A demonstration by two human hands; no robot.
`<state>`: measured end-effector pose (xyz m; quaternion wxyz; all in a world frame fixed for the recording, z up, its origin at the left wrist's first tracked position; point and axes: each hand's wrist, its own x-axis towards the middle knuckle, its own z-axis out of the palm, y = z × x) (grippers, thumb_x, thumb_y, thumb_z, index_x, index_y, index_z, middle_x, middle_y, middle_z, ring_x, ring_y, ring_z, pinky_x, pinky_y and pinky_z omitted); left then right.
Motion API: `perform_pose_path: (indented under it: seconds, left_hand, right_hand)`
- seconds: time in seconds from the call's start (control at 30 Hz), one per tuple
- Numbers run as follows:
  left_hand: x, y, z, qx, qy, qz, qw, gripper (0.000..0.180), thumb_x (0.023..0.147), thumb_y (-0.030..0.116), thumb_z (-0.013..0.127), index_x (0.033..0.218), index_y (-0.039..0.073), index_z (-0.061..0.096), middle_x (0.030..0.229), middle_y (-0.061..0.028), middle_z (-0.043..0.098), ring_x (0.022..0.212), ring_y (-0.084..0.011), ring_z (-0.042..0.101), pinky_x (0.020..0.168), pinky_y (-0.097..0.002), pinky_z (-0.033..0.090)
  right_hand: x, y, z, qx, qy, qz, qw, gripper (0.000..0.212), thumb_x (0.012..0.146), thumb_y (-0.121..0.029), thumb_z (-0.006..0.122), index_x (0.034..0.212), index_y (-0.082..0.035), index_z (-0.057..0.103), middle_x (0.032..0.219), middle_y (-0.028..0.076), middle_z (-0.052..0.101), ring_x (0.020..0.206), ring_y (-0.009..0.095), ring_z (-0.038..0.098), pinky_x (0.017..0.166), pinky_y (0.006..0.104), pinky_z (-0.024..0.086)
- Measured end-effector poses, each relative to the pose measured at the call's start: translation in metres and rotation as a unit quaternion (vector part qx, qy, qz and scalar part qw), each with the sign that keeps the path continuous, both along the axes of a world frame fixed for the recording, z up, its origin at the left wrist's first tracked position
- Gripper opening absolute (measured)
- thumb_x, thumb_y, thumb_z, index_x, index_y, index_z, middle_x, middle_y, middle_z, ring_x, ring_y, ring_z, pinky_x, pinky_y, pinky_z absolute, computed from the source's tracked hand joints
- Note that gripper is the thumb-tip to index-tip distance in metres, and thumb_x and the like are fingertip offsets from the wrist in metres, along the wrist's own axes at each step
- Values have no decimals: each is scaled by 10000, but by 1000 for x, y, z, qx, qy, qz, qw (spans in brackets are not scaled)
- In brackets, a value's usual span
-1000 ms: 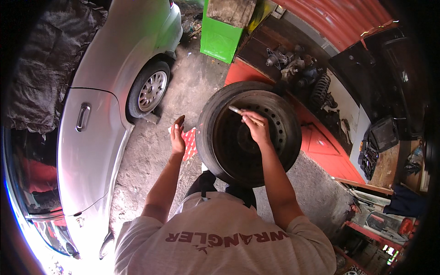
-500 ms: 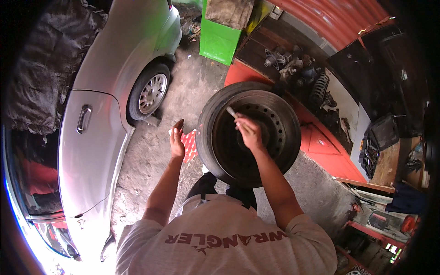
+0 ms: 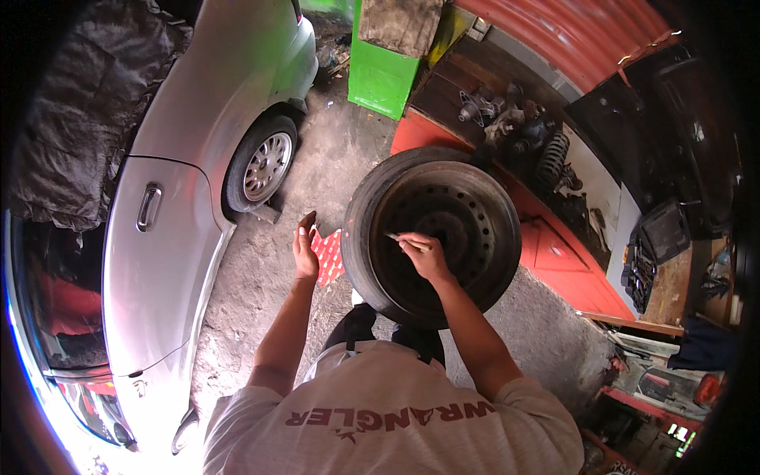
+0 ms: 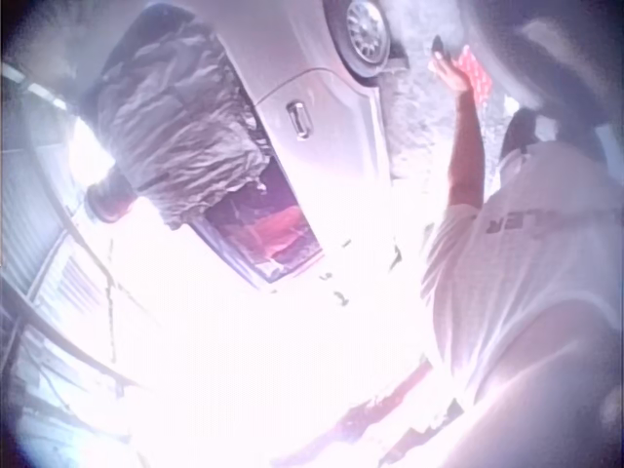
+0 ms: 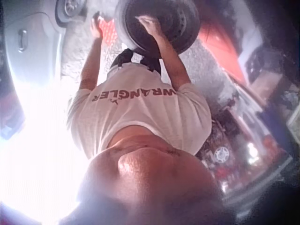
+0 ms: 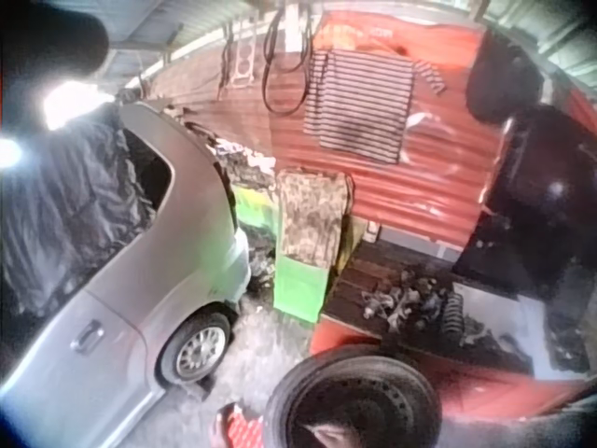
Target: The person holds a brake drum and uses a small brush to scrub the inner surface and rim. The person rotates the drum by hand to access different areas while continuing to brush the interior.
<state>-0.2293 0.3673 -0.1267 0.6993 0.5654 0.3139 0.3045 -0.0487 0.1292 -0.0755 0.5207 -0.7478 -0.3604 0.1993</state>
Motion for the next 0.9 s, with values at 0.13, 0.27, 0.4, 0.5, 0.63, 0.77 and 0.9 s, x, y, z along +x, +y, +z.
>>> perform_pose_path:
  seconds: [0.13, 0.27, 0.4, 0.5, 0.63, 0.77, 0.9]
  left_hand:
    - [-1, 2, -3, 10, 8, 6, 1000, 654, 1019, 544, 324, 1389, 25, 471, 1439, -138, 486, 1362, -272, 422, 1119, -439, 319]
    - [-4, 0, -4, 9, 3, -2, 1000, 642, 1023, 531, 323, 1387, 22, 472, 1431, -135, 494, 1352, -265, 433, 1111, -427, 334]
    - [3, -2, 1, -2, 9, -6, 1000, 621, 1030, 509, 320, 1383, 22, 477, 1425, -132, 499, 1341, -258, 443, 1106, -423, 341]
    - [3, -2, 1, 2, -6, -7, 1000, 531, 1058, 409, 311, 1374, 25, 497, 1404, -127, 513, 1333, -245, 442, 1116, -406, 309]
    - [7, -4, 5, -8, -4, -13, 1000, 531, 1057, 412, 317, 1374, 26, 497, 1401, -126, 515, 1332, -246, 443, 1117, -405, 307]
    - [10, -3, 8, -14, -5, -10, 1000, 530, 1057, 413, 321, 1372, 25, 498, 1400, -125, 518, 1330, -247, 445, 1117, -405, 307]
    - [8, 2, 6, -6, -3, -8, 1000, 526, 1057, 406, 321, 1371, 24, 499, 1399, -126, 521, 1327, -250, 448, 1116, -404, 307]
  right_hand:
    - [20, 10, 2, 101, 132, -195, 967, 154, 924, -72, 646, 1054, -8, 698, 971, 74, 715, 793, 131, 662, 732, 269, 532]
    - [22, 28, 11, 66, 141, -168, 973, 152, 939, -86, 625, 1050, -5, 691, 1004, 74, 708, 782, 136, 668, 735, 268, 536]
    - [5, -1, -1, -5, 162, -3, 987, 132, 920, -58, 639, 1021, -5, 705, 944, 50, 708, 816, 97, 640, 750, 230, 501]
    - [15, -14, 5, -39, 176, 20, 983, 130, 914, -66, 649, 1011, -5, 710, 942, 52, 707, 822, 98, 644, 762, 236, 505]
    - [45, 4, -6, 69, 214, -22, 974, 173, 932, -114, 644, 1067, -19, 697, 970, 41, 711, 817, 108, 659, 730, 248, 506]
    - [83, 17, 0, 95, 97, -188, 973, 155, 939, -121, 636, 1048, -26, 694, 951, 48, 703, 773, 132, 672, 696, 266, 510]
    - [95, -2, -9, 181, 130, -379, 898, 145, 946, -143, 639, 1052, -57, 689, 941, 43, 707, 733, 136, 682, 621, 258, 474]
